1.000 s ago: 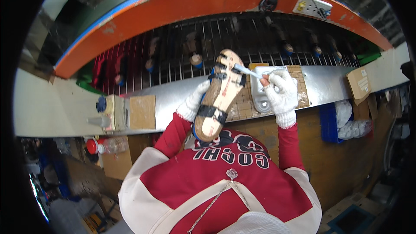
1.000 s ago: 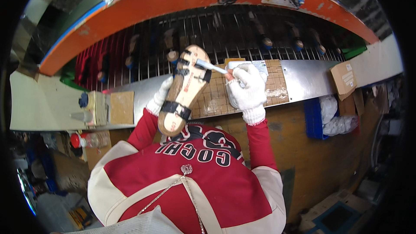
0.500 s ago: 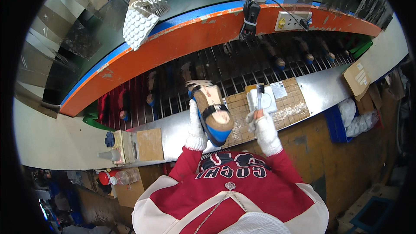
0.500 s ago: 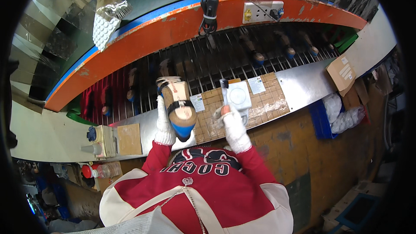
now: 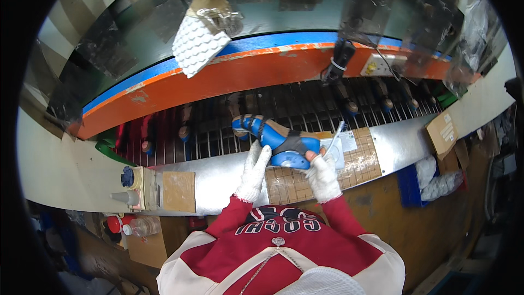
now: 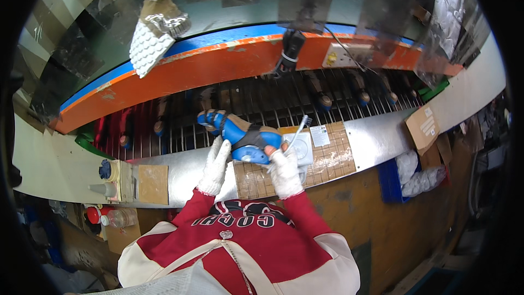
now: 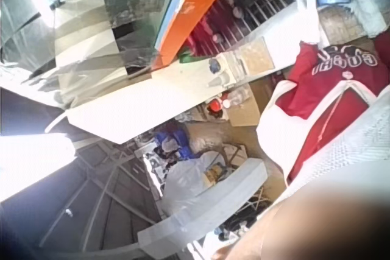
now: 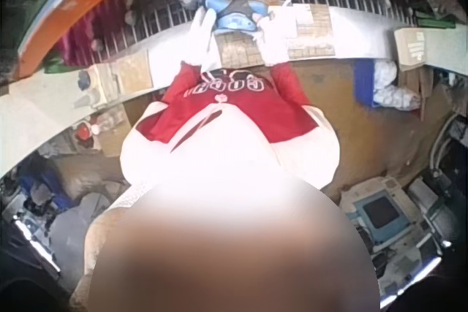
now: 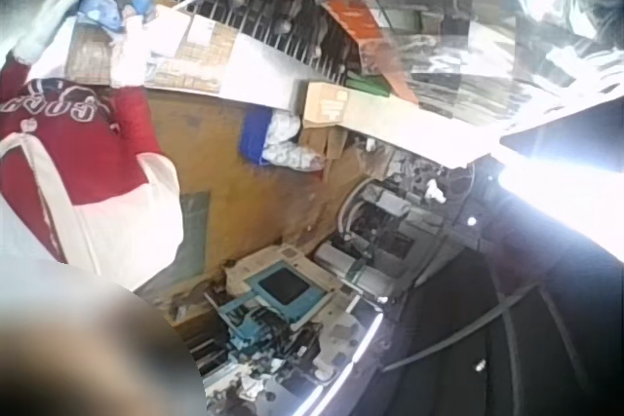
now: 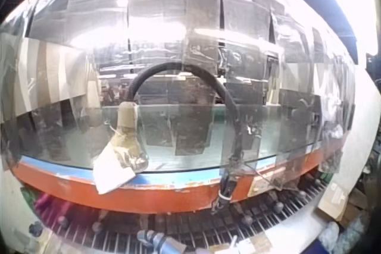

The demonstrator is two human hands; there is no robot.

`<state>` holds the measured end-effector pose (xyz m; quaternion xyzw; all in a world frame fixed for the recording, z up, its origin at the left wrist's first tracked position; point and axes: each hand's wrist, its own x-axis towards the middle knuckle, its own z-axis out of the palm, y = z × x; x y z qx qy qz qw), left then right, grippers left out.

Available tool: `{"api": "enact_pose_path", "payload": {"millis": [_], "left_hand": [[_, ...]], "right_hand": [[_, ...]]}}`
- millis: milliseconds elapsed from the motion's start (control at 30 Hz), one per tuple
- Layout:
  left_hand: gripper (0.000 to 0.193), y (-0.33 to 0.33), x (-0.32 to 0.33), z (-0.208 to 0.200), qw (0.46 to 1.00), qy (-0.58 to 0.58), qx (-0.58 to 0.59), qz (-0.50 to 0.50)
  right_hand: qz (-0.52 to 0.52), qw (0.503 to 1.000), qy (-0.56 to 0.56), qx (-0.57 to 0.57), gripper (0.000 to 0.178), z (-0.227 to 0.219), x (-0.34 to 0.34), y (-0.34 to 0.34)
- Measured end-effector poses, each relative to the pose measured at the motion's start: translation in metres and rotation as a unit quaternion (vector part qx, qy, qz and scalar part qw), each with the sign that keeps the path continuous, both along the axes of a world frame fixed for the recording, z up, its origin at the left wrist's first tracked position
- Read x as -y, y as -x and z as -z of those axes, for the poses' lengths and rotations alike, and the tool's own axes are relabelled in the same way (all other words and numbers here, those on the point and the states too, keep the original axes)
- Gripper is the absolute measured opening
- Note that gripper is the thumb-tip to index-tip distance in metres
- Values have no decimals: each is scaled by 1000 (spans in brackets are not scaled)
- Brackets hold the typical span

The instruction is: The person holds a blue and brown sandal and uses a small brush to apply a white adhesive from a container onto the sole and strap areas. The sandal is repeatedly rotated to access different sections while the brush is dipped into the container between applications.

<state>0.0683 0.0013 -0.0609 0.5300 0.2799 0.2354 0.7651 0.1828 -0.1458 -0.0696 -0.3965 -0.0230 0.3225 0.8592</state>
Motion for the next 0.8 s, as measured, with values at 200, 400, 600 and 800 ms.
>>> {"api": "enact_pose_path", "payload": {"millis": [200, 400, 600, 800], "left_hand": [[70, 38, -25, 8, 999, 20, -18, 28], [59, 74, -41, 14, 995, 75, -24, -62], [58, 81, -63, 13, 988, 52, -48, -134], [54, 68, -83, 21, 980, 52, -58, -185]], "right_hand": [[-27, 1000, 3, -12, 32, 3, -31, -95], [103, 952, 204, 204, 51, 85, -111, -210], [138, 804, 437, 378, 37, 144, -149, -239], [-207, 734, 590, 265, 33, 111, -101, -257]]}}
